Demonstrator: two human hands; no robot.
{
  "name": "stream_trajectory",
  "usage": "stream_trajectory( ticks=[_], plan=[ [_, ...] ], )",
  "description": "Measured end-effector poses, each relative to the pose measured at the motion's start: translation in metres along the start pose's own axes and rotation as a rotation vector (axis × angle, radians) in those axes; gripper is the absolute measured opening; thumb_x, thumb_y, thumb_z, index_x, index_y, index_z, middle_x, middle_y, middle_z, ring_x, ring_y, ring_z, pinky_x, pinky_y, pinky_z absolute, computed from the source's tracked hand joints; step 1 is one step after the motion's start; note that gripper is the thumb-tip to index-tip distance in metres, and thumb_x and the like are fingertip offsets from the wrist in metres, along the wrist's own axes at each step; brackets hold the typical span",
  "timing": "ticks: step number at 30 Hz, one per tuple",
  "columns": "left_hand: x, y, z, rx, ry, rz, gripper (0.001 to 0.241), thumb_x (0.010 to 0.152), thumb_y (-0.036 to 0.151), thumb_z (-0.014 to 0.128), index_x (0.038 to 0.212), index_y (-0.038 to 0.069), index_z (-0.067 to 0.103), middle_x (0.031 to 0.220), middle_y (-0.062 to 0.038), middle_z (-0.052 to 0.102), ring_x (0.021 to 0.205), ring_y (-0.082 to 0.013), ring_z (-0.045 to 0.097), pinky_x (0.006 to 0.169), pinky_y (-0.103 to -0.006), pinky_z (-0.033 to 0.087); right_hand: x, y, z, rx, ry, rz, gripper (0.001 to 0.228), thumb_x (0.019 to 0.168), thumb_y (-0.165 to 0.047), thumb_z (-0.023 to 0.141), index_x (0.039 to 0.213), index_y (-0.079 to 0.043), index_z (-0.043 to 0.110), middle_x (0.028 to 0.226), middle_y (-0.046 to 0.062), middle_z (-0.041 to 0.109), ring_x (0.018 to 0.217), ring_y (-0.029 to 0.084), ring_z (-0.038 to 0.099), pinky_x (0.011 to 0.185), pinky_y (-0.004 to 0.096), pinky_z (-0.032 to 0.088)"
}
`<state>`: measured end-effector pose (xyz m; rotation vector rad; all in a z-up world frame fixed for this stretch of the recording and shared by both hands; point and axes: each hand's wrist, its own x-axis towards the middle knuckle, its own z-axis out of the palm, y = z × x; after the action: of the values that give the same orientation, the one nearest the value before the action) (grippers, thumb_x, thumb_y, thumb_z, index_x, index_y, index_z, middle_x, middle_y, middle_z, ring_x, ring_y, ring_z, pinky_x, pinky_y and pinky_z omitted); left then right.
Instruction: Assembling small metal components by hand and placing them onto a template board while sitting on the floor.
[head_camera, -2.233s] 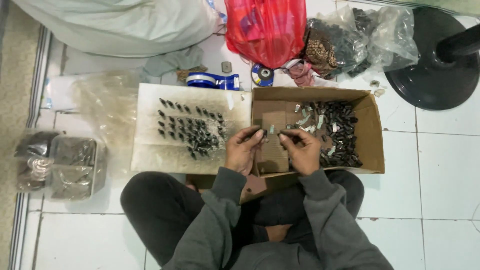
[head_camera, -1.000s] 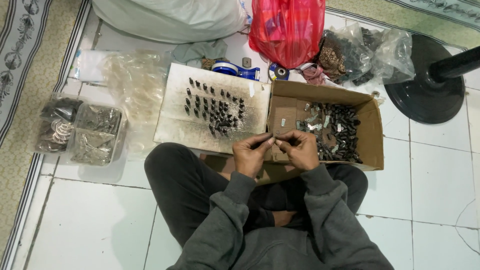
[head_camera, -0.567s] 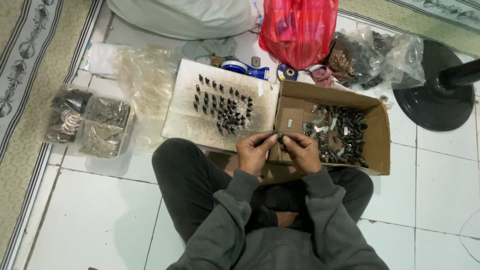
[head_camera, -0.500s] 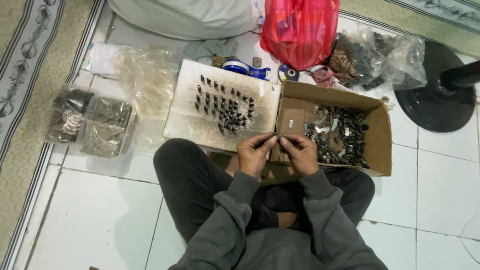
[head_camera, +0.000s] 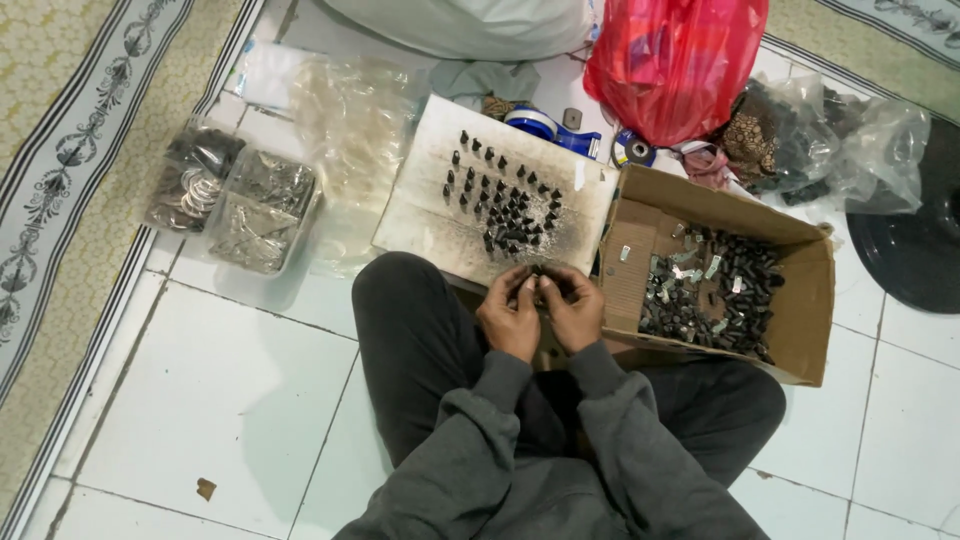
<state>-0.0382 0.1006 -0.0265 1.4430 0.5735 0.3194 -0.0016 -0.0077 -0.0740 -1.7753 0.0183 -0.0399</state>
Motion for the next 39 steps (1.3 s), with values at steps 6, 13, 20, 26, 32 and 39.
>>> stream_trajectory(
  ticks=[6, 13, 20, 26, 32, 39],
  plan=[
    [0.007, -0.023, -0.001, 0.045, -0.033, -0.021, 0.015, 0.105, -0.003, 0.048, 0.098, 0.008, 0.053, 0.109, -0.023, 0.071, 0.109, -0.0499, 0.069, 0.085, -0.0657, 0.066, 0.013, 0.027, 0.005, 0.001, -0.060, -0.014, 0.010, 0.100, 0.005, 0.065, 0.103, -0.001, 0.058, 0.085, 0.020, 0.070, 0.079, 0.024, 0.068, 0.067, 0.043, 0.057],
    [0.013, -0.032, 0.005, 0.083, -0.049, -0.035, 0.017, 0.106, -0.002, 0.046, 0.098, 0.013, 0.048, 0.099, -0.018, 0.069, 0.105, -0.0507, 0.068, 0.084, -0.0698, 0.064, 0.025, 0.061, 0.009, -0.036, -0.074, -0.017, 0.021, 0.099, 0.009, 0.062, 0.096, -0.008, 0.049, 0.075, 0.012, 0.063, 0.065, 0.019, 0.064, 0.059, 0.039, 0.053],
    [0.013, -0.047, 0.007, 0.080, -0.074, -0.043, 0.017, 0.105, -0.002, 0.041, 0.100, 0.013, 0.048, 0.099, -0.021, 0.067, 0.102, -0.0519, 0.067, 0.082, -0.0720, 0.063, 0.026, 0.065, 0.005, -0.009, -0.136, -0.028, 0.021, 0.097, 0.010, 0.061, 0.092, -0.007, 0.051, 0.068, 0.015, 0.063, 0.063, 0.021, 0.064, 0.061, 0.041, 0.053],
    [-0.001, -0.021, 0.006, 0.124, -0.022, -0.019, 0.013, 0.100, 0.001, 0.051, 0.098, 0.014, 0.052, 0.096, -0.019, 0.073, 0.096, -0.0433, 0.072, 0.075, -0.0606, 0.064, 0.010, 0.054, -0.006, -0.012, -0.130, -0.013, 0.018, 0.095, 0.007, 0.068, 0.092, -0.006, 0.055, 0.072, 0.013, 0.061, 0.072, 0.019, 0.062, 0.067, 0.038, 0.053],
    [-0.022, 0.007, 0.032, 0.111, -0.124, 0.073, 0.009, 0.098, 0.005, 0.059, 0.098, 0.013, 0.058, 0.098, -0.018, 0.077, 0.093, -0.0417, 0.075, 0.070, -0.0561, 0.064, -0.009, 0.015, -0.053, 0.018, -0.058, 0.097, 0.016, 0.092, 0.001, 0.076, 0.104, -0.004, 0.066, 0.084, 0.015, 0.072, 0.082, 0.019, 0.068, 0.074, 0.038, 0.059],
    [-0.031, 0.022, 0.070, 0.130, -0.360, 0.130, 0.010, 0.099, 0.002, 0.061, 0.103, 0.011, 0.064, 0.093, -0.019, 0.078, 0.086, -0.0422, 0.076, 0.062, -0.0530, 0.063, 0.003, 0.000, -0.143, -0.073, 0.031, 0.129, 0.016, 0.089, 0.001, 0.080, 0.103, -0.002, 0.073, 0.083, 0.016, 0.075, 0.076, 0.022, 0.074, 0.066, 0.035, 0.060]
  ],
)
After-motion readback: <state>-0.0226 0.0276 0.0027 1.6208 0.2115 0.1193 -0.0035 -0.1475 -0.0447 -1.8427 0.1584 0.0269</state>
